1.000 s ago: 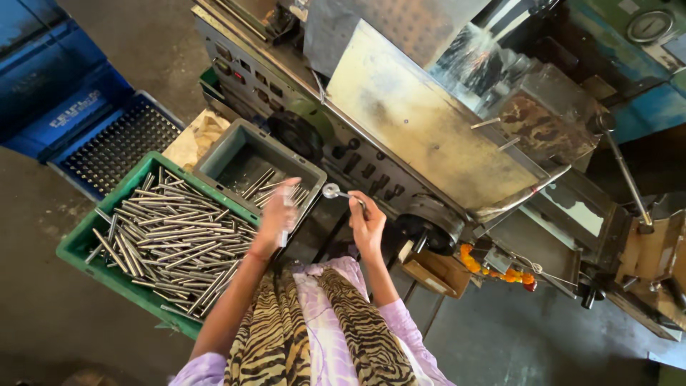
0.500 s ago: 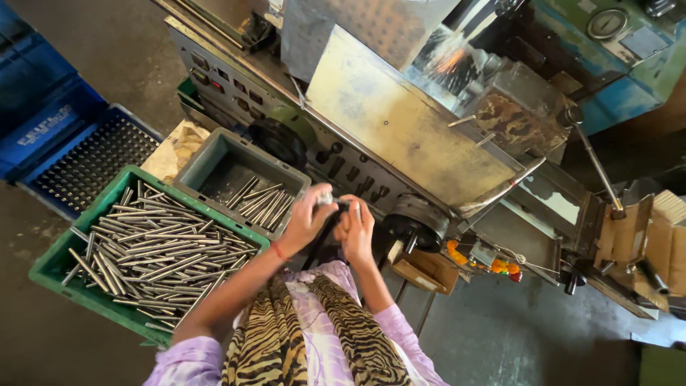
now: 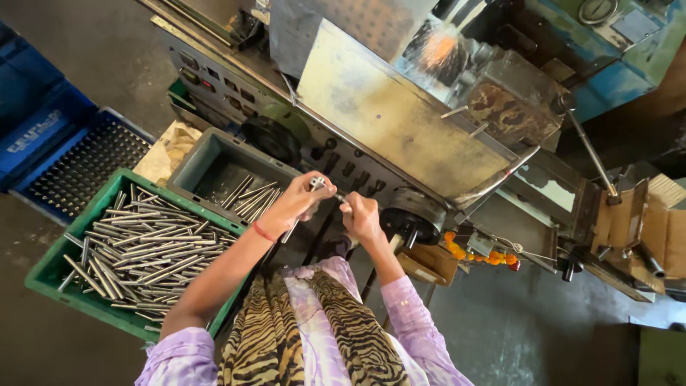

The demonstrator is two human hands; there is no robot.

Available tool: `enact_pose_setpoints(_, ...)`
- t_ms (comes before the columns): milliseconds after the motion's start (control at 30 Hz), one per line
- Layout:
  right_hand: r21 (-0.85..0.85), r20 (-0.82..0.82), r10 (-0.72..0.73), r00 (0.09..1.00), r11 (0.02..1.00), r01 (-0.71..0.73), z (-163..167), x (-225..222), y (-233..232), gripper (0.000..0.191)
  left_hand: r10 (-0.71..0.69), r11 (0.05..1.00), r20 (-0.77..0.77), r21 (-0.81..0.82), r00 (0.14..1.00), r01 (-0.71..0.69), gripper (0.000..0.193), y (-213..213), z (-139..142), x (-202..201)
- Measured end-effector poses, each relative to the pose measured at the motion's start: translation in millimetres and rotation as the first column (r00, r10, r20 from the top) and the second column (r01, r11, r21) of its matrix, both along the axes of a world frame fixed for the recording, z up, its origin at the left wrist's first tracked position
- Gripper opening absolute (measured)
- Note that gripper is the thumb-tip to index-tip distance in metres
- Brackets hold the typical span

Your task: The person repeatedly picks metal rods from a green bin, inserts them into a grinding machine, and operates a lever to process them. After each cycle, the person removes the rod and places it into a gray tray. The process is repeated continuously throughout the clip.

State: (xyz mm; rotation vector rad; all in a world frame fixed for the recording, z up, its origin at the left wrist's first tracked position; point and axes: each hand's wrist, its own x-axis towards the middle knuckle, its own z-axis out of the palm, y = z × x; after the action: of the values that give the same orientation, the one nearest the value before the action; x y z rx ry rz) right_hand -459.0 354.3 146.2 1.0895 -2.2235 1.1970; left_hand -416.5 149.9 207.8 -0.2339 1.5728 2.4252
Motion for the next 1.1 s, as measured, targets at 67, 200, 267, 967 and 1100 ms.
enact_pose_setpoints(67,0.029,-0.185,0.099,0.978,0.995,-0.096,8.8,-3.8,-0.2,0.026,-0.030,0.998,0.084,0.058,0.996,0.025,0.017,1.1,4.5,2.0)
enact_pose_setpoints(200,-0.067,-0.060,-0.069,0.996,0.996,0.065,16.2,5.5,1.5,0.027,0.187,0.971,-0.300,-0.090,0.935,-0.223,0.017,23.0,10.8,15.9)
enact_pose_setpoints(267,-0.060,-0.132,0.001,0.991,0.998,-0.009,20.1,8.6,9.5,0.033,0.217,0.939,-0.429,-0.152,0.877,-0.307,0.018,31.8,14.0,20.6)
enact_pose_setpoints(967,-0.098,0.628,0.433,0.647,0.869,-0.486,148.2,0.1,52.7,0.039,0.054,0.937,-0.148,0.349,0.988,0.001,0.012,47.6,51.8,18.3)
enact_pose_setpoints(1100,-0.152,0.633,0.445,0.634,0.874,-0.462,139.5,-3.2,63.5,0.046,0.085,0.933,-0.130,0.358,0.988,-0.033,0.014,58.6,54.7,26.0)
